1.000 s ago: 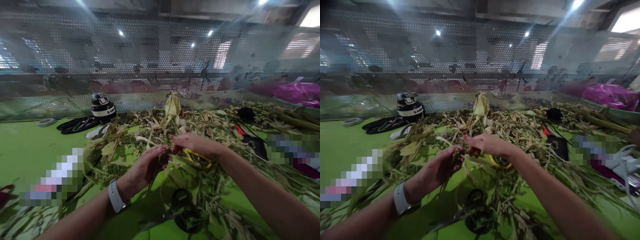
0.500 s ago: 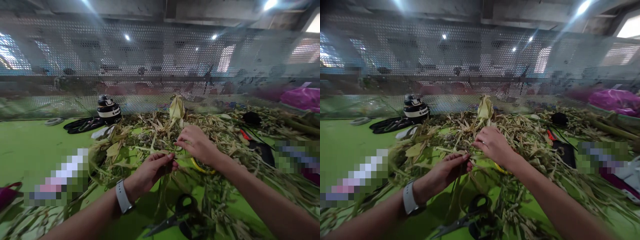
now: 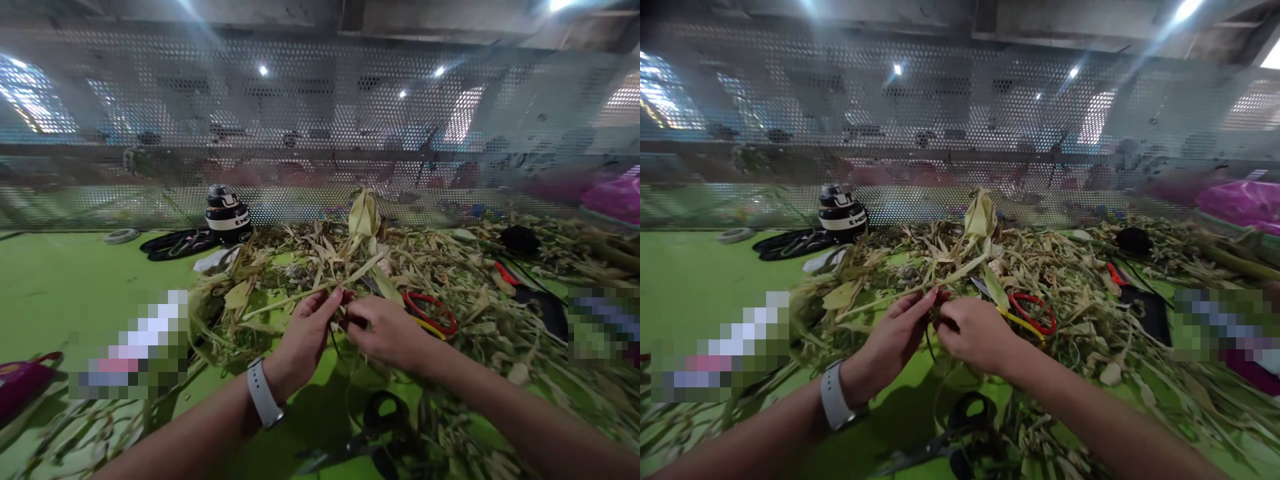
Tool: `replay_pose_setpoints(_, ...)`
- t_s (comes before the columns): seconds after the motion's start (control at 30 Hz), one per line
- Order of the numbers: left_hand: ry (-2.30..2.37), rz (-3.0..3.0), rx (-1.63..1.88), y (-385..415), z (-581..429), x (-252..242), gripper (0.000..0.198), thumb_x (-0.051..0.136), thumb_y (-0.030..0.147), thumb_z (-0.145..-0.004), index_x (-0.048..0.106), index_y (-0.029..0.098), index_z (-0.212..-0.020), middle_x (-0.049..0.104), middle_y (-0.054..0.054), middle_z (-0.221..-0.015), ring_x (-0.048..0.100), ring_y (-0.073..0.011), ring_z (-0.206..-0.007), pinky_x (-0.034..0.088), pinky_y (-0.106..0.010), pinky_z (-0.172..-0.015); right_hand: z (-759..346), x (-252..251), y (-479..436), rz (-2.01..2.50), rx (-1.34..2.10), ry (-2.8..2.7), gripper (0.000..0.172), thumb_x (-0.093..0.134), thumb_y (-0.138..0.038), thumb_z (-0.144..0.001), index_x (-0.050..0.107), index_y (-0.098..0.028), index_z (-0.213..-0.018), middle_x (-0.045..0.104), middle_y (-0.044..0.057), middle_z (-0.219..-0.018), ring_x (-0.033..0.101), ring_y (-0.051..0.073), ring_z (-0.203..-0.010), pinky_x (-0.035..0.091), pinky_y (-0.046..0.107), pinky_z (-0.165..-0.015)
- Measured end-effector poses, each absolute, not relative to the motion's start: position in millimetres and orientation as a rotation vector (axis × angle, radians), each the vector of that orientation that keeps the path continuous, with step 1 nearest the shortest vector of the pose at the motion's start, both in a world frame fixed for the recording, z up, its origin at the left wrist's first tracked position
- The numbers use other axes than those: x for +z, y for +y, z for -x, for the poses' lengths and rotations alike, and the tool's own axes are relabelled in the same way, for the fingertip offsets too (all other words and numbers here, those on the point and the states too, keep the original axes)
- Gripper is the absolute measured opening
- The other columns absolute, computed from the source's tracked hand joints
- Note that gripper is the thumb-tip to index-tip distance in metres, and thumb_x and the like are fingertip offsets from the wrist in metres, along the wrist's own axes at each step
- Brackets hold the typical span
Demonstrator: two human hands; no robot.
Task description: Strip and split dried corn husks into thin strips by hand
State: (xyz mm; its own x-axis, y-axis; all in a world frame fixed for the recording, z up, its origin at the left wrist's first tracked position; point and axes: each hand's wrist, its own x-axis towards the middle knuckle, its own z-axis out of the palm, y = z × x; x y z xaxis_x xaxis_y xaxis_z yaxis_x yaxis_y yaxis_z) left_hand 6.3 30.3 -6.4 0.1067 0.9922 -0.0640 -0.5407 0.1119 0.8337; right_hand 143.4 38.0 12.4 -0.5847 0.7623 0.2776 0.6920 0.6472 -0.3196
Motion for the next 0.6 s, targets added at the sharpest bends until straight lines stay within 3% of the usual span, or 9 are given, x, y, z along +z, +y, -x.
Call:
replay_pose_setpoints(0.13,0.825,-0.917,1.260,34.8,2.5,-5.4,0.021,0.067,0.033,-0.074,0.070,0.017,-0.088,0.068,-0.001,-0.080,0.057,-0.0102,-0.075,0.043,-0.019,-0.069,-153.0,29.1,43.5,1.215,0.613,-2.341,0.019,0.045,-0.023,-0.084,0.051,-0.016,-0.067,0.046,-0.004,-0.059,0.040,0.009,-0.055,0.027,0.022,-0.052)
replay_pose_setpoints(0.27,0.749,-0.949,1.165,35.5,8.9,-1.4,0.024,0.067,0.033,-0.074,0.069,0.019,-0.093,0.064,0.001,-0.079,0.054,-0.0084,-0.072,0.042,-0.018,-0.069,-161.6,35.5,48.9,1.215,0.700,-2.236,0.022,0.043,-0.028,-0.086,0.048,-0.017,-0.067,0.044,-0.004,-0.059,0.039,0.009,-0.055,0.028,0.021,-0.051)
replay_pose_setpoints(0.47,0.730,-0.991,1.228,33.3,9.2,6.0,0.016,0.066,0.031,-0.075,0.065,0.016,-0.078,0.048,0.005,-0.060,0.039,-0.0041,-0.052,0.034,-0.014,-0.050,-171.4,41.1,52.9,1.106,0.891,-2.275,0.025,0.047,-0.032,-0.084,0.048,-0.017,-0.064,0.043,-0.005,-0.057,0.038,0.009,-0.053,0.028,0.021,-0.050)
replay_pose_setpoints(0.6,0.702,-0.926,1.279,31.2,8.4,8.8,0.016,0.069,0.029,-0.071,0.063,0.015,-0.075,0.046,0.005,-0.059,0.037,-0.0037,-0.051,0.033,-0.014,-0.049,-170.7,41.0,54.4,1.046,1.267,-2.148,0.025,0.050,-0.034,-0.083,0.053,-0.016,-0.065,0.052,-0.003,-0.060,0.045,0.010,-0.057,0.033,0.023,-0.054)
